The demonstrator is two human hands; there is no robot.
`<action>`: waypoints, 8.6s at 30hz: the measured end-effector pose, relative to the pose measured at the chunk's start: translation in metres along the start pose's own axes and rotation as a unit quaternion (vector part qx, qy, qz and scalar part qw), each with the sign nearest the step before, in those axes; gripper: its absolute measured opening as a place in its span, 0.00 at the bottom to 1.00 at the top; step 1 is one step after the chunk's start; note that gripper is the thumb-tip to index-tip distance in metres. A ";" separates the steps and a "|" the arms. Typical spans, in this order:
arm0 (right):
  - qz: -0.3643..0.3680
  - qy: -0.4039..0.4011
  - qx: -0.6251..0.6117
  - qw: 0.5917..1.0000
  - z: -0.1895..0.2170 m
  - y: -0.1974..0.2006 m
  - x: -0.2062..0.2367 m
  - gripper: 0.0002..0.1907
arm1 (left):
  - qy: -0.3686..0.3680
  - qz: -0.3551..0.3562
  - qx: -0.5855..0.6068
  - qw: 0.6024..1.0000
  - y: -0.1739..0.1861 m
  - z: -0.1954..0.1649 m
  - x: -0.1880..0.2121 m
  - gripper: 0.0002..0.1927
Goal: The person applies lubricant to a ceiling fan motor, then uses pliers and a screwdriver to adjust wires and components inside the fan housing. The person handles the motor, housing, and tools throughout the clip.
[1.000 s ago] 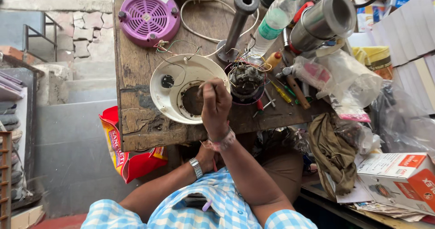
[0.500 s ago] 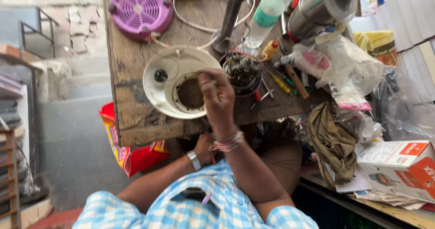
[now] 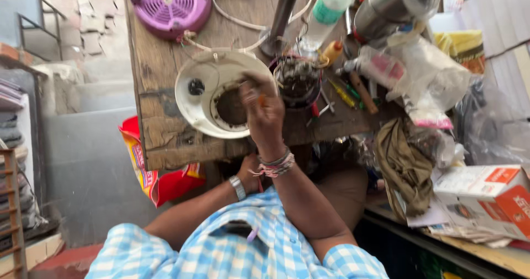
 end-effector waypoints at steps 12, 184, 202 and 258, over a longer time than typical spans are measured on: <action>0.277 0.106 0.342 0.891 0.075 -0.010 -0.041 0.25 | 0.027 -0.004 -0.003 1.000 0.000 0.009 0.005 0.13; -0.073 -0.518 -0.139 0.841 -0.034 0.189 0.145 0.37 | 0.094 0.172 -0.027 0.980 -0.044 0.070 -0.014 0.13; 0.008 0.111 0.715 0.690 0.068 0.205 -0.004 0.23 | 0.046 0.097 0.016 0.994 -0.076 0.058 -0.033 0.24; 0.113 0.192 0.461 0.859 0.118 0.078 0.010 0.18 | 0.064 0.108 0.036 0.991 -0.060 0.062 -0.043 0.27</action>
Point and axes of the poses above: each hand's wrist, its own x-axis away from the middle knuckle, its own y-axis out of the back of the hand, z = x × y, the point moved 5 cm from there along -x, towards the middle knuckle, and after that the axes turned 7 degrees about -x, right-handed, at the moved point
